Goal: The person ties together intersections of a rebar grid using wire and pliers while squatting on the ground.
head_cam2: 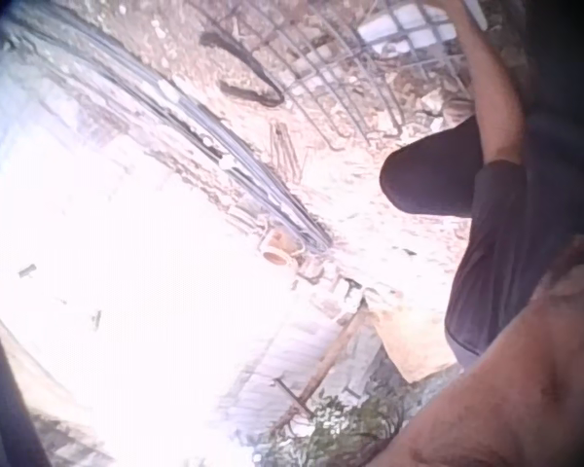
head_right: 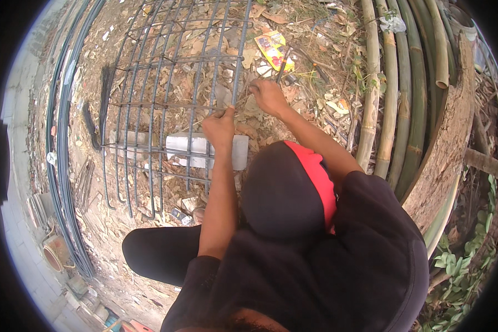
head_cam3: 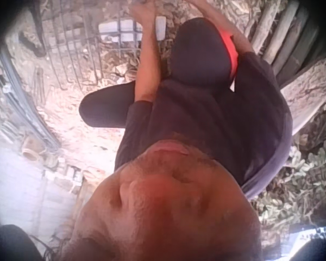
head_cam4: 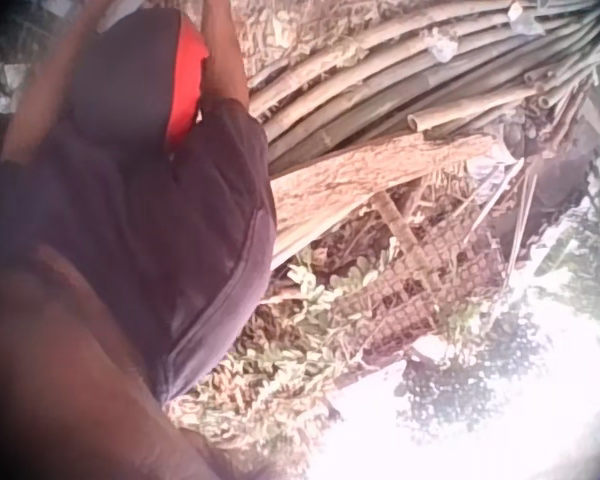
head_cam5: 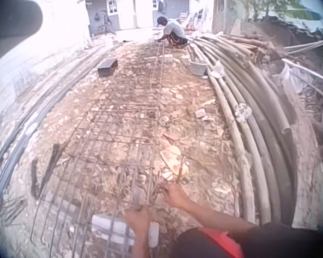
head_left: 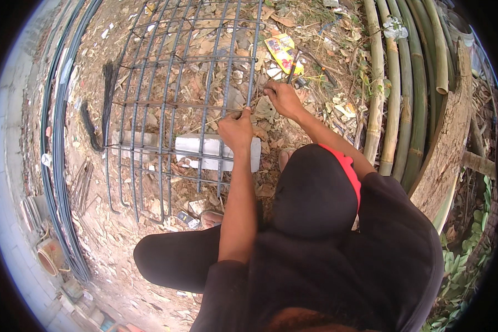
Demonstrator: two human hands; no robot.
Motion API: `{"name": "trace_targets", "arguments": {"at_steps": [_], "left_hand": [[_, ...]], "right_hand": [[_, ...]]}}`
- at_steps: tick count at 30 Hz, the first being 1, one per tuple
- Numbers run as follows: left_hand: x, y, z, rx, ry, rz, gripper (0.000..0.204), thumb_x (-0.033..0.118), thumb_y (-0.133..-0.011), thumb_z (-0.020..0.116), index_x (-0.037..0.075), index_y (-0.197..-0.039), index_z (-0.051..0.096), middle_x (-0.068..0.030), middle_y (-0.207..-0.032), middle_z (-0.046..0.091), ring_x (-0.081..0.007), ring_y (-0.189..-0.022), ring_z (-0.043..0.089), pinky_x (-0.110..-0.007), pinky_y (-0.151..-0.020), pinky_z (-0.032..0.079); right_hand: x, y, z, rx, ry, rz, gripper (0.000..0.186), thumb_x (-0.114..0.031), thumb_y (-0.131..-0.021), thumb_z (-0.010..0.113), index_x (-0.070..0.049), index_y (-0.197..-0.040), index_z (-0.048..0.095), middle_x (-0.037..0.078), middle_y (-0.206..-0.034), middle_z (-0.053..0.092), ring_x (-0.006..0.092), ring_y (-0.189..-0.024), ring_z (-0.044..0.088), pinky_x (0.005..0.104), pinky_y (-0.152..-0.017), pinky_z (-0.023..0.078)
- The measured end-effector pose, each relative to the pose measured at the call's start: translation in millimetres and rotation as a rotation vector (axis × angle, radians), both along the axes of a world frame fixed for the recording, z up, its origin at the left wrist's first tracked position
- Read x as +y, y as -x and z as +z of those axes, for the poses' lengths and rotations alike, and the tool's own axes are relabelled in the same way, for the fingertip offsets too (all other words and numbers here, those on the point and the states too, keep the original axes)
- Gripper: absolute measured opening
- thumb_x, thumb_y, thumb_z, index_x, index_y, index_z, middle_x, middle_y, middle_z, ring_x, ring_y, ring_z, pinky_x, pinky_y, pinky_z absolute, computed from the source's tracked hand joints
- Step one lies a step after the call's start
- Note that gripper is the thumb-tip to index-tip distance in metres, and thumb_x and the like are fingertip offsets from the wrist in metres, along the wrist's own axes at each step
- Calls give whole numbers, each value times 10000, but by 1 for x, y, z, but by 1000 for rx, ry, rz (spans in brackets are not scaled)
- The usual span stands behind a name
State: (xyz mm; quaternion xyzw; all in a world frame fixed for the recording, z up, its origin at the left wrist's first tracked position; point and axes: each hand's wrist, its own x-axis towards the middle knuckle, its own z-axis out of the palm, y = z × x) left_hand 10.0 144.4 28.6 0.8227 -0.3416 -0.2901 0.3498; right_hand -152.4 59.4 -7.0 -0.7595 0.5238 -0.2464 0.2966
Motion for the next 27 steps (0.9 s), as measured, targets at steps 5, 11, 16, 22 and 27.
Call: {"name": "trace_targets", "arguments": {"at_steps": [5, 11, 16, 22, 27], "left_hand": [[0, 2, 11, 15, -4, 8, 371, 326, -779, 818, -36, -856, 796, -226, -732, 725, -391, -710, 711, -473, -723, 536], [5, -3, -1, -13, -18, -20, 382, 332, -776, 809, -45, -840, 791, -226, -715, 720, -391, -705, 707, -478, -729, 532], [1, -2, 2, -48, 5, 22, 380, 324, -778, 829, -50, -836, 787, -237, -698, 708, -414, -689, 691, -485, -728, 532], [16, -9, 2, -62, 244, -246, 305, 218, -848, 759, -83, -899, 759, -267, -884, 703, -431, -846, 676, -488, -791, 511], [30, 13, 7, -416, 157, -406, 228, 75, -879, 626, -65, -1036, 713, -226, -1016, 620, -410, -999, 599, -493, -888, 475]], "right_hand": [[70, 176, 0, 738, -218, 208, 165, -195, -965, 601, -85, -948, 723, 216, -839, 696, 414, -879, 682, 507, -790, 532], [82, 137, 97, 900, -264, 207, 287, -201, -929, 655, -66, -1179, 695, 165, -1161, 680, 344, -1145, 623, 474, -995, 488], [32, 30, 88, 382, 117, 198, 476, -215, -938, 647, 0, -1350, 548, 190, -1306, 616, 385, -1229, 566, 472, -1082, 432], [43, -19, 61, 312, -286, 248, 272, -213, -980, 551, 29, -1063, 643, 260, -903, 698, 457, -909, 673, 555, -816, 526], [41, -36, 85, 470, -153, 396, 343, -276, -980, 527, 22, -924, 688, 272, -834, 694, 466, -825, 681, 555, -763, 533]]}}
